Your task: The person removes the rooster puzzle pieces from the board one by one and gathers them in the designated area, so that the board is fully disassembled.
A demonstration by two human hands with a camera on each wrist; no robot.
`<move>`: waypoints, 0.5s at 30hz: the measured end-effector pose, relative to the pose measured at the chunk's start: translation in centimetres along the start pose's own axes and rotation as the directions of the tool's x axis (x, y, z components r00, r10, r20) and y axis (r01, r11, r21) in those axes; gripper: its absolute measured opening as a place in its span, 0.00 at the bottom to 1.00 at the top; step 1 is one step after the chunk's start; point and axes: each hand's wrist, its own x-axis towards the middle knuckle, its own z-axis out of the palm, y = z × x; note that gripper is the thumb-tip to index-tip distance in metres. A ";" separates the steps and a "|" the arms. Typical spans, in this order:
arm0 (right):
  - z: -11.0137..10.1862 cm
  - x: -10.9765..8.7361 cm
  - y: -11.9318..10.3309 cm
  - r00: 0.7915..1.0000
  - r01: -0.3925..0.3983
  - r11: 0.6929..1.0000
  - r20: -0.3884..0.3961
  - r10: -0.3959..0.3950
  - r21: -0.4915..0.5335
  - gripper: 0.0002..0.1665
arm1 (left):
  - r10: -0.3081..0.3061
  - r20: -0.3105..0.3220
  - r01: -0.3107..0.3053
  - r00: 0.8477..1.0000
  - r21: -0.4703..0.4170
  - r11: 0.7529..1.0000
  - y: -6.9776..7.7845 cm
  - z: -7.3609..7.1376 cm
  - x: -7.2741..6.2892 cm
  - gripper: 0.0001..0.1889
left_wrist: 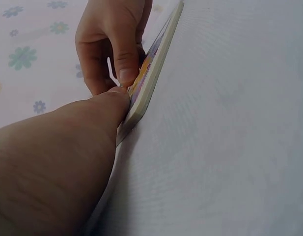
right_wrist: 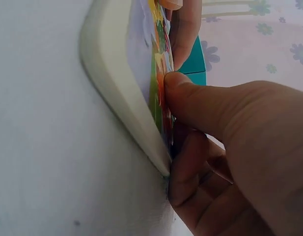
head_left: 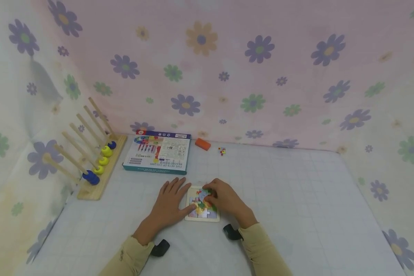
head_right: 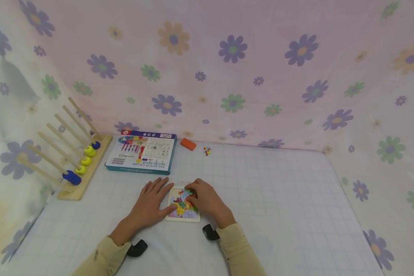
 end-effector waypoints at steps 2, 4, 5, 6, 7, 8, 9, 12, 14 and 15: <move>0.2 -0.1 0.0 1.000 0.008 1.000 -0.008 -0.008 -0.013 0.20 | -0.008 -0.008 0.008 1.000 0.001 1.000 0.0 0.2 0.0 0.40; 0.3 -0.1 0.1 0.999 0.028 0.999 -0.021 -0.029 -0.027 0.20 | -0.022 -0.024 0.022 0.999 -0.008 1.000 0.2 0.4 0.0 0.38; 0.4 -0.1 0.1 0.999 0.039 0.999 -0.026 -0.040 -0.032 0.20 | -0.034 -0.032 0.034 0.999 -0.016 0.999 0.3 0.4 0.0 0.38; 0.5 -0.1 0.1 0.998 0.051 0.998 -0.032 -0.053 -0.039 0.20 | -0.048 -0.041 0.047 0.998 -0.024 0.999 0.5 0.5 0.0 0.37; 0.5 -0.2 0.1 0.998 0.057 0.997 -0.035 -0.059 -0.046 0.20 | -0.061 -0.053 0.059 0.997 -0.032 0.998 0.7 0.6 0.0 0.37; 0.5 -0.2 0.1 0.997 0.064 0.997 -0.039 -0.066 -0.048 0.20 | -0.075 -0.062 0.073 0.995 -0.040 0.997 0.8 0.7 0.0 0.37; 0.5 -0.2 0.0 0.997 0.065 0.997 -0.041 -0.068 -0.051 0.20 | -0.089 -0.069 0.086 0.994 -0.046 0.995 1.0 0.8 0.1 0.37; 0.5 -0.3 0.0 0.997 0.057 0.997 -0.047 -0.060 -0.049 0.20 | -0.126 -0.073 0.122 0.989 -0.061 0.991 1.5 1.1 0.4 0.37; 0.4 -0.3 0.0 0.997 0.052 0.997 -0.048 -0.054 -0.048 0.19 | -0.143 -0.070 0.138 0.987 -0.072 0.988 1.8 1.2 0.6 0.36; 0.5 -0.3 0.0 0.997 0.050 0.998 -0.049 -0.052 -0.047 0.19 | -0.149 -0.073 0.143 0.986 -0.076 0.987 1.9 1.2 0.6 0.36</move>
